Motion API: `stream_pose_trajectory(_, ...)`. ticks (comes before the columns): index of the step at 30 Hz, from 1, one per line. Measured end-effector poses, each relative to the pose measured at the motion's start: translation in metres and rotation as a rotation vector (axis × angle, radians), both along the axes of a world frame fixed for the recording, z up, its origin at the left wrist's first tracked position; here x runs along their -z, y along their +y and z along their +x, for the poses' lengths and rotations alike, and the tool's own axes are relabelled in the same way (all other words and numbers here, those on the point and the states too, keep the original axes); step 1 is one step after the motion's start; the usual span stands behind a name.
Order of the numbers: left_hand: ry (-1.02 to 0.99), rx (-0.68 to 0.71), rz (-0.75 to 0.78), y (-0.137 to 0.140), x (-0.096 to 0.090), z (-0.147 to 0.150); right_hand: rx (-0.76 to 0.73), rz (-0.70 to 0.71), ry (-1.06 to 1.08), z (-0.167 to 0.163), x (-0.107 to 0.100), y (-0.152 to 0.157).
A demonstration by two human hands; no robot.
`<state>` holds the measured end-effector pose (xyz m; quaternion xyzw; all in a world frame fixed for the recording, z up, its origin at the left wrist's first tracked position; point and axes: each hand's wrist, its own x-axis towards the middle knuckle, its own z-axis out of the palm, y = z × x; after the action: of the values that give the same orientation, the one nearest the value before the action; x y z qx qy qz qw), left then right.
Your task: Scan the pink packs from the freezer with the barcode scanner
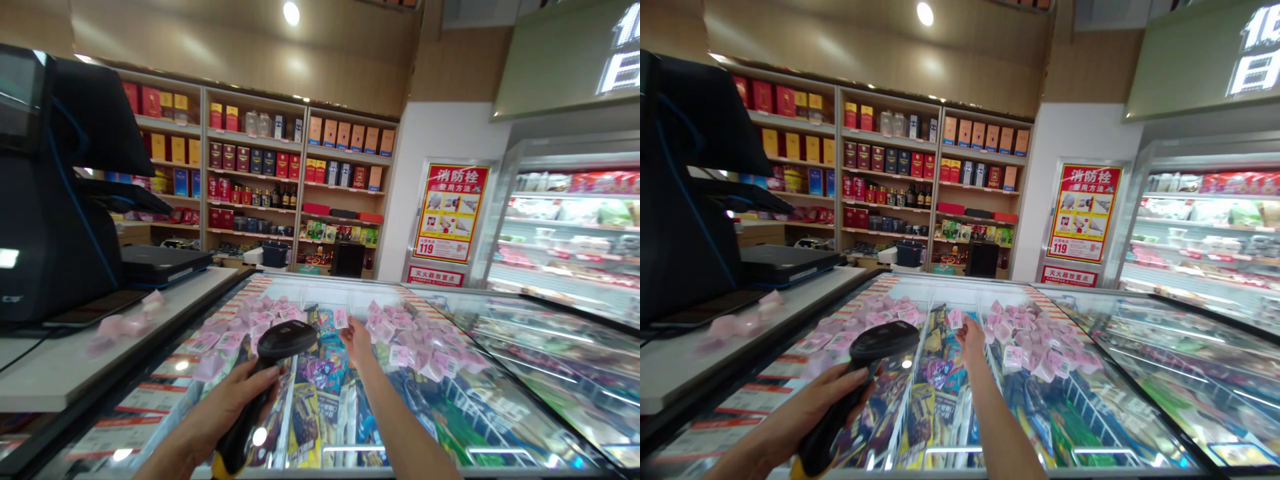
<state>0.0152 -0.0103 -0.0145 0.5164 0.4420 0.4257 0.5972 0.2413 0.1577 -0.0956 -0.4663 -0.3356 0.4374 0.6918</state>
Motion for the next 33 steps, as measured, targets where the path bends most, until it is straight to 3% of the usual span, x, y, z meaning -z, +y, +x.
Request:
stream_pose_trajectory(3,0.0,-0.005,0.03,0.002,0.0,-0.002,0.236,0.103,-0.523,0.004,0.001,-0.002)
stream_pose_trajectory(6,0.006,-0.034,0.055,0.005,0.001,-0.003,0.36,0.199,-1.055,0.007,0.004,-0.007)
stream_pose_trajectory(10,0.023,-0.064,0.059,0.007,0.002,-0.008,0.434,0.158,-1.439,0.011,0.008,-0.013)
stream_pose_trajectory(15,0.055,-0.097,0.067,0.005,0.0,-0.019,0.5,0.007,-1.557,0.025,0.009,-0.017)
stream_pose_trajectory(19,0.043,-0.114,0.048,0.003,-0.002,-0.025,0.523,0.055,-1.532,0.015,0.003,-0.018)
stream_pose_trajectory(21,0.02,-0.112,0.023,0.003,-0.002,-0.027,0.452,0.109,-1.49,-0.002,-0.001,-0.015)
stream_pose_trajectory(27,0.03,-0.112,0.017,0.006,0.004,-0.034,0.023,0.18,-1.523,-0.062,-0.008,0.021)
stream_pose_trajectory(33,0.043,-0.117,0.027,0.013,0.012,-0.035,-0.07,0.121,-1.658,-0.082,-0.003,0.05)
